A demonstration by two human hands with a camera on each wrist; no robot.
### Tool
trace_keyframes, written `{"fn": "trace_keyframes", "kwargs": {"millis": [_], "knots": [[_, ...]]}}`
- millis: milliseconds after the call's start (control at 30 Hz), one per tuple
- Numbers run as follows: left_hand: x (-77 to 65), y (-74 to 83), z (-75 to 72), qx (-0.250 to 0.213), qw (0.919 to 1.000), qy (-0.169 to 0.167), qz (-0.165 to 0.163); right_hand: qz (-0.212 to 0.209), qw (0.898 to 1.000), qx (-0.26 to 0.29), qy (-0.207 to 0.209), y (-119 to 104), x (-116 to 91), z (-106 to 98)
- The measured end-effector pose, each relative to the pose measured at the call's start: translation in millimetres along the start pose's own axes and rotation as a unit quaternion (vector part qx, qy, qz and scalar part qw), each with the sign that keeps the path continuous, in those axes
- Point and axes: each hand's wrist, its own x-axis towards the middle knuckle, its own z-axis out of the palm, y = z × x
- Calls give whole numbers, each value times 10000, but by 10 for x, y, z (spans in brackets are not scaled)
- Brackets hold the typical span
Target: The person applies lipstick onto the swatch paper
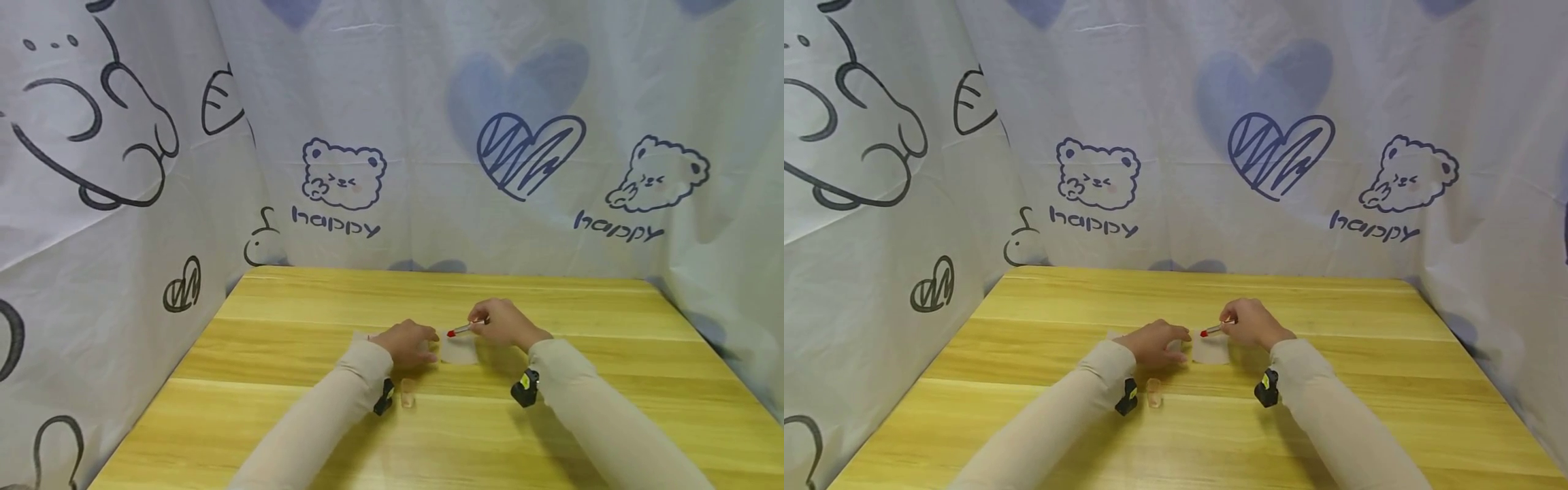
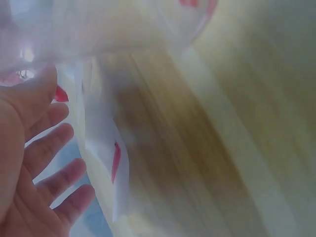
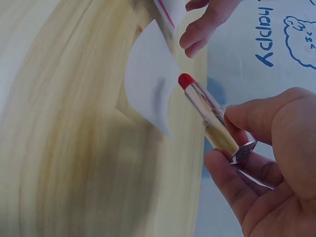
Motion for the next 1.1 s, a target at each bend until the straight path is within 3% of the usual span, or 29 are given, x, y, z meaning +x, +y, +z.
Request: {"fn": "trace_keyframes", "kwargs": {"millis": [167, 400, 1100], "knots": [[16, 60, 34, 171, 9990, -151, 374, 154, 9999, 23, 65, 34, -12, 24], [16, 93, 49, 627, 9958, -251, 613, 223, 9996, -1, 164, 67, -30, 68], [-18, 111, 43, 615, 9969, -233, 436, 589, 9981, 52, 192, 128, -30, 160]]}}
